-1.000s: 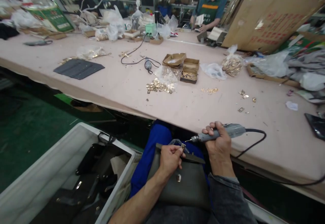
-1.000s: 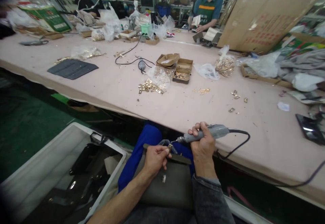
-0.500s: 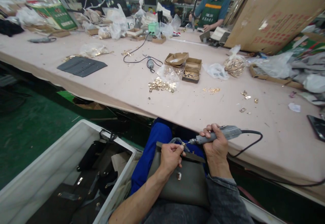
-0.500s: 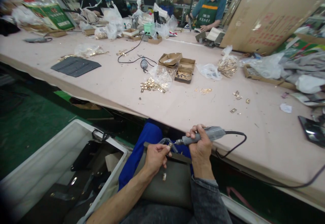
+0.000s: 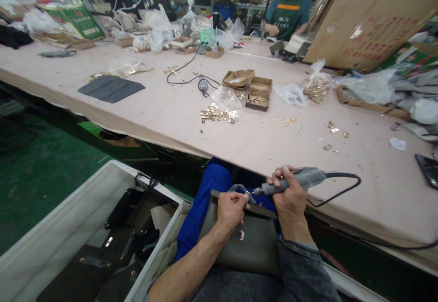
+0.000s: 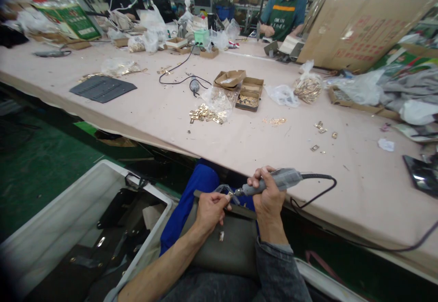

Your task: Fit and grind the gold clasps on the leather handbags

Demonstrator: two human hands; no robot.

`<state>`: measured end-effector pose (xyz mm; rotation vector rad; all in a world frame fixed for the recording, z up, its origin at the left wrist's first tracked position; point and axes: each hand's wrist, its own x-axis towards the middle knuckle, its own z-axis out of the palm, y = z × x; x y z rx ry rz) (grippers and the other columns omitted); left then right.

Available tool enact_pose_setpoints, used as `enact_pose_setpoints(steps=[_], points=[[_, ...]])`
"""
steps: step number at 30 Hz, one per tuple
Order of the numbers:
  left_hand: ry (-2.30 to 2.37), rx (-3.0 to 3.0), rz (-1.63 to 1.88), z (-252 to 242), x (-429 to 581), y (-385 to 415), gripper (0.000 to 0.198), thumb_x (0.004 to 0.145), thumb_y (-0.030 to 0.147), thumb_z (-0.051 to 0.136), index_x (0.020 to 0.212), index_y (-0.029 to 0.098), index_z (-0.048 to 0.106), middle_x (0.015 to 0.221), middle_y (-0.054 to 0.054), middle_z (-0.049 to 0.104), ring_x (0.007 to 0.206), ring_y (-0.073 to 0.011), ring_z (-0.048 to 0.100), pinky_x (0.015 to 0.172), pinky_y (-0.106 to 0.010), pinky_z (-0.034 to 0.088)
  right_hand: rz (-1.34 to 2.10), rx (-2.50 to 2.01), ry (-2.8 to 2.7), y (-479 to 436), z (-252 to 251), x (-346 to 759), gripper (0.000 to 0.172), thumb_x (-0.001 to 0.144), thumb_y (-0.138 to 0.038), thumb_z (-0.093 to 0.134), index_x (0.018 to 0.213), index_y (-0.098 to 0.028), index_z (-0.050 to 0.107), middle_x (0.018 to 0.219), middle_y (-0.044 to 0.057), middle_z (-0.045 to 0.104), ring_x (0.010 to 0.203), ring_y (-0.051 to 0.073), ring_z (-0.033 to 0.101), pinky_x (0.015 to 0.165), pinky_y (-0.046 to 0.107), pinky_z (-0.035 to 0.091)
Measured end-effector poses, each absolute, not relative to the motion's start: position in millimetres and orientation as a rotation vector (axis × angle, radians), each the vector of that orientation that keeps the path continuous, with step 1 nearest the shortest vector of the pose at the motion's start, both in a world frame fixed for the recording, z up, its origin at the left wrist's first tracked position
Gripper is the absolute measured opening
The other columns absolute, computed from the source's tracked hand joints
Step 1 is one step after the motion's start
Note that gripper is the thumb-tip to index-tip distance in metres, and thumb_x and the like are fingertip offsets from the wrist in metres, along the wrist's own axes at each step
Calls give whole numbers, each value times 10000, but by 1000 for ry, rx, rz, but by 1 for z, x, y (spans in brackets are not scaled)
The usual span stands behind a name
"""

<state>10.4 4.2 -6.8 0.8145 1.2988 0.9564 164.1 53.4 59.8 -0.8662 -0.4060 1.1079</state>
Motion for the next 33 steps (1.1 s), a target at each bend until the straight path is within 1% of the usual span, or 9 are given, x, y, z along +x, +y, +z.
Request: enact_pose_setpoints(steps=[7,18,25,33], points=[[1304,810,969,-11,11,4,314,844,403,699,753,105,732,648,-72,726,298,-80,460,265,-178,325,1033,-890,-509,51,72,153,261,785,-246,792,921,-210,572,714,-40,608,470,82,493,540,276,480],[1286,820,986,-10,10,3,336,862,416,693,727,109,723,649,-74,727,297,-73,452,271,-174,329,1102,-875,-335,56,57,168,351,722,-214,808,936,-230,530,731,-55,587,501,77,478,536,244,480],[1291,831,989,-16,11,3,354,862,435,700,725,110,724,654,-78,727,300,-77,456,272,-176,335,1084,-888,-327,57,56,170,324,737,-214,792,925,-229,529,725,-50,589,501,83,472,535,257,486],[1305,832,977,-9,11,4,358,847,448,707,732,110,731,655,-76,727,301,-75,457,277,-179,341,1058,-889,-350,57,56,168,335,739,-218,802,941,-228,535,725,-52,581,506,82,479,544,258,485]])
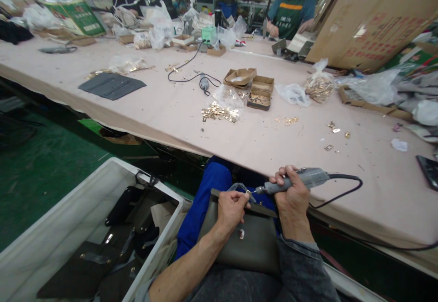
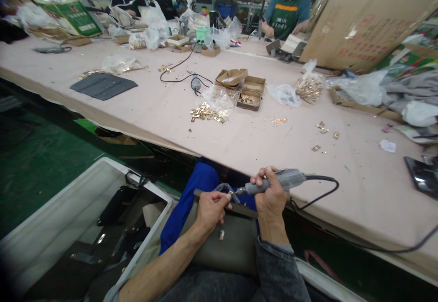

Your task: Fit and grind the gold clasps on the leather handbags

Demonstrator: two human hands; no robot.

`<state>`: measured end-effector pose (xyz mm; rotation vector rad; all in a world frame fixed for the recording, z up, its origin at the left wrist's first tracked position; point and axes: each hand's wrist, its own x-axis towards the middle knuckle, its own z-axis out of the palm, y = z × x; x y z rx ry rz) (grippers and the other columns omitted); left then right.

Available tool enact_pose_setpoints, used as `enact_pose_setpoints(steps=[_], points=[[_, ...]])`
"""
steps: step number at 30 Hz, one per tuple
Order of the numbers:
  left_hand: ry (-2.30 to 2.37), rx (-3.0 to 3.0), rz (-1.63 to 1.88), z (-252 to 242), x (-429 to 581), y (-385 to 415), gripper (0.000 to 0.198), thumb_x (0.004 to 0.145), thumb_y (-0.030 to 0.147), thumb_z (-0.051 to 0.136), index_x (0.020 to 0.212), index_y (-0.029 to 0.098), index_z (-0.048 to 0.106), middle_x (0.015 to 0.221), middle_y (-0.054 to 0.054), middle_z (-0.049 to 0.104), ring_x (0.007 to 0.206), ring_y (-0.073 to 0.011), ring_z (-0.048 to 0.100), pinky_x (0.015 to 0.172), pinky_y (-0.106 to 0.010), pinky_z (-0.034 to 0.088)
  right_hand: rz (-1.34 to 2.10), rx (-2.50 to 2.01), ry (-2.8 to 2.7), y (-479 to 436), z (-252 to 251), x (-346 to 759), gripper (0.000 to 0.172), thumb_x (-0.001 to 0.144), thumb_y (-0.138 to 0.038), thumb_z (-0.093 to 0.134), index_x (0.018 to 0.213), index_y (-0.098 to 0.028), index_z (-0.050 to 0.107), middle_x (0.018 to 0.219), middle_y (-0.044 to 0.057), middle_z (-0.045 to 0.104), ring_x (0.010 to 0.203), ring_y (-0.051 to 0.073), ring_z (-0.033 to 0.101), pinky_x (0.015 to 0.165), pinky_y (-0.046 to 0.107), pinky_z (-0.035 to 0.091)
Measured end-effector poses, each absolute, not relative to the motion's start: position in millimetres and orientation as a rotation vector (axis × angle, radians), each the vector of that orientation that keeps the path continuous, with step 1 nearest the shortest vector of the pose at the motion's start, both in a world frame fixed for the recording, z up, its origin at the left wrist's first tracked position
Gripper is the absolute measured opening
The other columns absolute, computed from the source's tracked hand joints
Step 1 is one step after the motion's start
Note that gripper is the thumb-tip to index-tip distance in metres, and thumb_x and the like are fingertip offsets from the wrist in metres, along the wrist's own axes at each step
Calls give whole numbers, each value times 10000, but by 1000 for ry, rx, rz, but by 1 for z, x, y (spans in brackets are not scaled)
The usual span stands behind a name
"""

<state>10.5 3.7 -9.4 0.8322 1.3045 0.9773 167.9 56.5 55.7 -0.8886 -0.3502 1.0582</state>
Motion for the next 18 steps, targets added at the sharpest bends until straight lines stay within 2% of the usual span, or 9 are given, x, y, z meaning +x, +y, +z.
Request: enact_pose_setpoints(steps=[8,18], points=[[1299,840,984,-11,11,3,360,849,453,704,735,113,730,656,-77,726,304,-74,452,279,-178,331,1079,-920,-306,58,55,168,364,709,-233,813,923,-216,520,740,-56,570,504,73,467,538,253,479],[1281,838,992,-10,9,3,386,869,469,690,730,110,725,654,-76,726,303,-67,443,280,-172,334,1149,-930,-203,62,42,177,346,742,-226,801,925,-205,508,779,-63,547,516,54,450,547,230,486]])
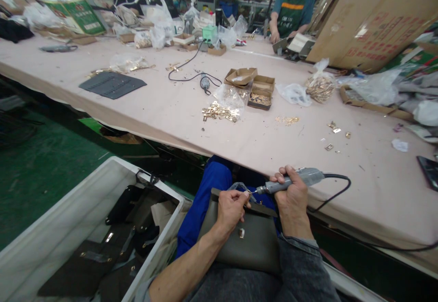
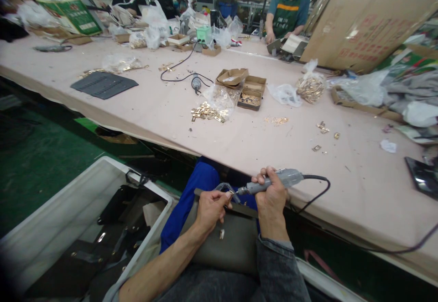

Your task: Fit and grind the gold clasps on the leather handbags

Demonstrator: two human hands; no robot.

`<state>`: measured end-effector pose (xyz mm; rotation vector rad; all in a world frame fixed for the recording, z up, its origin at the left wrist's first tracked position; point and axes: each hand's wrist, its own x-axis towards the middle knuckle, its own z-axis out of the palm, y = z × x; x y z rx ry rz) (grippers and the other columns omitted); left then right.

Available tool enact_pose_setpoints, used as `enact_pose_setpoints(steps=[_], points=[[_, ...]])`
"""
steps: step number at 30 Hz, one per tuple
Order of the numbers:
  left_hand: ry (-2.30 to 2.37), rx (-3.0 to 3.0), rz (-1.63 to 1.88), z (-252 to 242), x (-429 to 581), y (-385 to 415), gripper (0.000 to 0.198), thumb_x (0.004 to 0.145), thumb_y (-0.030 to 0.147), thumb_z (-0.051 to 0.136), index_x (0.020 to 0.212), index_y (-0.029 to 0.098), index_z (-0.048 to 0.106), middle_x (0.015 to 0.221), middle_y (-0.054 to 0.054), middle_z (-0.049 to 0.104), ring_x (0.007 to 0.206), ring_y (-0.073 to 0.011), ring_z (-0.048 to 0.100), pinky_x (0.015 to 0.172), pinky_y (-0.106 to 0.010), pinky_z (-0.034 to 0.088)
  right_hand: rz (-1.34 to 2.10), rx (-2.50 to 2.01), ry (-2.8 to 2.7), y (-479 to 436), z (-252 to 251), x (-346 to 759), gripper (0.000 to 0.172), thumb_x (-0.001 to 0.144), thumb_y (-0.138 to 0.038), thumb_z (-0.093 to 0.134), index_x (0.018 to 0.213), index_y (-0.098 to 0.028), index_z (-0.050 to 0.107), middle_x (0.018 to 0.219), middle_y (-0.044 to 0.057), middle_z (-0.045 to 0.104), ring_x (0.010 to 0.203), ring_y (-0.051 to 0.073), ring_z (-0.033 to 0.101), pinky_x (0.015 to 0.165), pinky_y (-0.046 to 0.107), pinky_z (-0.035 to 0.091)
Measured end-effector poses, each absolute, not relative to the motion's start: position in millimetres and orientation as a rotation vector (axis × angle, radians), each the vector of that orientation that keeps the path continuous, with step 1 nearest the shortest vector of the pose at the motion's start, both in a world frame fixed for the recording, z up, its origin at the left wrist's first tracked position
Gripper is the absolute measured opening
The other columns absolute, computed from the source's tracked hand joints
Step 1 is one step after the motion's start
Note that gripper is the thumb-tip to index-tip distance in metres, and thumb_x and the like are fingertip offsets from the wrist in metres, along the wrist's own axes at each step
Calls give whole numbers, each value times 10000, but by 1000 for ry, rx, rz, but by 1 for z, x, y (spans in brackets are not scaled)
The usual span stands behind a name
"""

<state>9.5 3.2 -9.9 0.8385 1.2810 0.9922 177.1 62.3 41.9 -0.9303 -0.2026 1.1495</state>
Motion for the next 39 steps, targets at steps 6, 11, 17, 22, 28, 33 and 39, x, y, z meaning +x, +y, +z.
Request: enact_pose_setpoints(steps=[6,11,17,22,28,33,39], points=[[1298,829,994,-8,10,4,371,867,452,688,727,110,722,646,-68,723,302,-69,436,274,-177,335,1144,-938,-176,63,46,175,325,723,-202,795,890,-200,516,761,-60,553,502,53,450,531,229,480],[1319,844,979,-9,10,3,387,864,466,686,708,114,720,645,-69,723,302,-72,446,275,-180,314,1138,-940,-175,62,48,173,309,727,-190,782,889,-204,520,753,-56,555,505,58,448,532,234,485],[1336,837,977,-10,10,4,390,866,467,682,694,120,726,642,-67,723,297,-71,448,273,-180,300,1128,-941,-197,61,51,171,333,725,-193,789,900,-212,507,753,-58,552,505,56,448,533,228,474],[1352,799,964,-9,10,6,384,845,454,696,664,116,723,616,-77,714,289,-78,450,269,-182,283,1093,-930,-240,59,54,167,342,715,-207,795,915,-215,518,743,-62,561,506,64,454,539,238,476],[1370,736,953,-4,12,10,368,812,421,721,622,106,704,609,-92,715,267,-73,417,253,-186,259,1023,-918,-322,55,61,160,324,733,-222,794,932,-219,539,741,-53,581,511,77,485,554,256,491],[1368,704,954,-2,13,11,370,804,423,729,621,103,699,622,-93,719,263,-69,410,247,-188,262,989,-919,-357,53,67,154,313,728,-215,796,915,-218,545,719,-50,585,506,85,497,542,257,494],[1371,694,953,-3,13,11,353,809,397,711,617,101,698,607,-93,716,258,-73,406,243,-190,247,960,-914,-391,51,67,152,259,762,-195,771,924,-220,571,717,-41,596,505,87,497,560,271,508]])
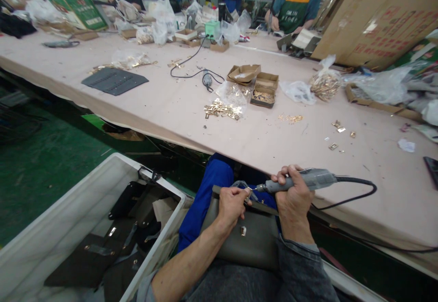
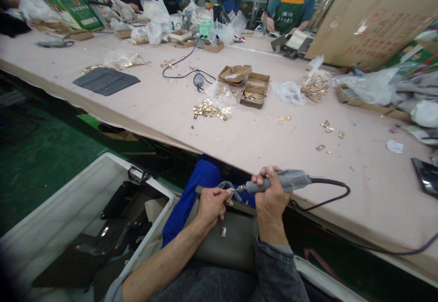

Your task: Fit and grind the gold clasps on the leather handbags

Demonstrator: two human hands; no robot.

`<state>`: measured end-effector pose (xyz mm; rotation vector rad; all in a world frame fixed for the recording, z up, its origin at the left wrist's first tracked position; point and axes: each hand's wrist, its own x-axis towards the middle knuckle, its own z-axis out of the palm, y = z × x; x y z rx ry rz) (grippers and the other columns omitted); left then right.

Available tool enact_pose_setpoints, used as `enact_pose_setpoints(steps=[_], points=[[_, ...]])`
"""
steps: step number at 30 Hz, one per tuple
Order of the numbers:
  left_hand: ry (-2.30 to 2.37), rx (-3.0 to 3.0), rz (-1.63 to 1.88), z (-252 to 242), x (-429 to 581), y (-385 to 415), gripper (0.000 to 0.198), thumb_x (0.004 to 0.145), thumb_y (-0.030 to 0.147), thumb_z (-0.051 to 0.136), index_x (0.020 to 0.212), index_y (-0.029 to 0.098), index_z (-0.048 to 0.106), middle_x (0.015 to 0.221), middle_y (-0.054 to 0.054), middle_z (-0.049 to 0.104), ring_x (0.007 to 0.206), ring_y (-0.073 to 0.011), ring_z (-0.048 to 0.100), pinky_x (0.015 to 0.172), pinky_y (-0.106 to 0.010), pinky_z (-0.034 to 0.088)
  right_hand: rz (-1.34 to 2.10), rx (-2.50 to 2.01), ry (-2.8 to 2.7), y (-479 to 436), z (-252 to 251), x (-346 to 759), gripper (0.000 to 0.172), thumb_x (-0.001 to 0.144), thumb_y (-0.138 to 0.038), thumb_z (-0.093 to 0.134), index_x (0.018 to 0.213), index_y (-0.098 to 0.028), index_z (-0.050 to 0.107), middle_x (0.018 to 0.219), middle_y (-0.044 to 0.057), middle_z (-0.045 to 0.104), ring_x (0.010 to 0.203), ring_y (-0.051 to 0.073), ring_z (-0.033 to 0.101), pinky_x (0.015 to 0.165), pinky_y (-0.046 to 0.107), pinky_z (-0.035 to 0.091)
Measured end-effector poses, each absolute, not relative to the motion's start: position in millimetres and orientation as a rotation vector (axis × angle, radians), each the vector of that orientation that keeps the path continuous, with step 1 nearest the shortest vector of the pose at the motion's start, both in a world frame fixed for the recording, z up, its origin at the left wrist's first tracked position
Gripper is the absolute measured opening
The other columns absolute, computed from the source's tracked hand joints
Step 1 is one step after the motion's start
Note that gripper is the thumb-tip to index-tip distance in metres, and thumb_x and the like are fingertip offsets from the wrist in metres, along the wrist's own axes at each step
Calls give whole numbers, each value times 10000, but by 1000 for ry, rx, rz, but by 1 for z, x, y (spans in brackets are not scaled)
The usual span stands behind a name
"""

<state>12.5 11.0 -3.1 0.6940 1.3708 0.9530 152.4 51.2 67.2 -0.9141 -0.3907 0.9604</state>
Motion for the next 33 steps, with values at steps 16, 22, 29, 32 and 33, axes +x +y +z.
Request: enact_pose_setpoints(steps=[16,22,29,32,33], points=[[1358,697,949,-5,12,11,352,814,396,694,626,98,706,628,-101,724,261,-70,397,243,-192,272,890,-937,-460,50,75,141,219,773,-213,772,864,-199,574,689,-40,581,484,93,502,521,269,488],[1360,688,953,-3,13,11,352,794,405,709,618,100,701,619,-99,721,265,-69,392,243,-189,274,885,-929,-456,51,74,141,224,786,-209,764,898,-200,569,685,-45,584,488,95,501,532,271,487],[1360,689,947,-3,13,11,365,794,418,714,609,103,696,614,-97,718,261,-69,397,241,-188,260,880,-935,-474,51,75,140,229,782,-204,774,905,-193,581,688,-43,587,490,95,501,528,271,486],[1366,699,952,-4,12,11,362,797,412,709,610,102,703,620,-99,721,262,-66,393,244,-189,264,874,-935,-487,51,75,140,212,794,-195,766,910,-190,589,683,-41,585,491,96,500,531,275,487],[1368,703,953,-4,12,11,360,798,409,706,610,102,704,618,-99,720,262,-67,393,245,-190,265,873,-935,-493,51,75,140,206,797,-193,765,910,-189,592,681,-41,584,491,98,500,532,278,488]])
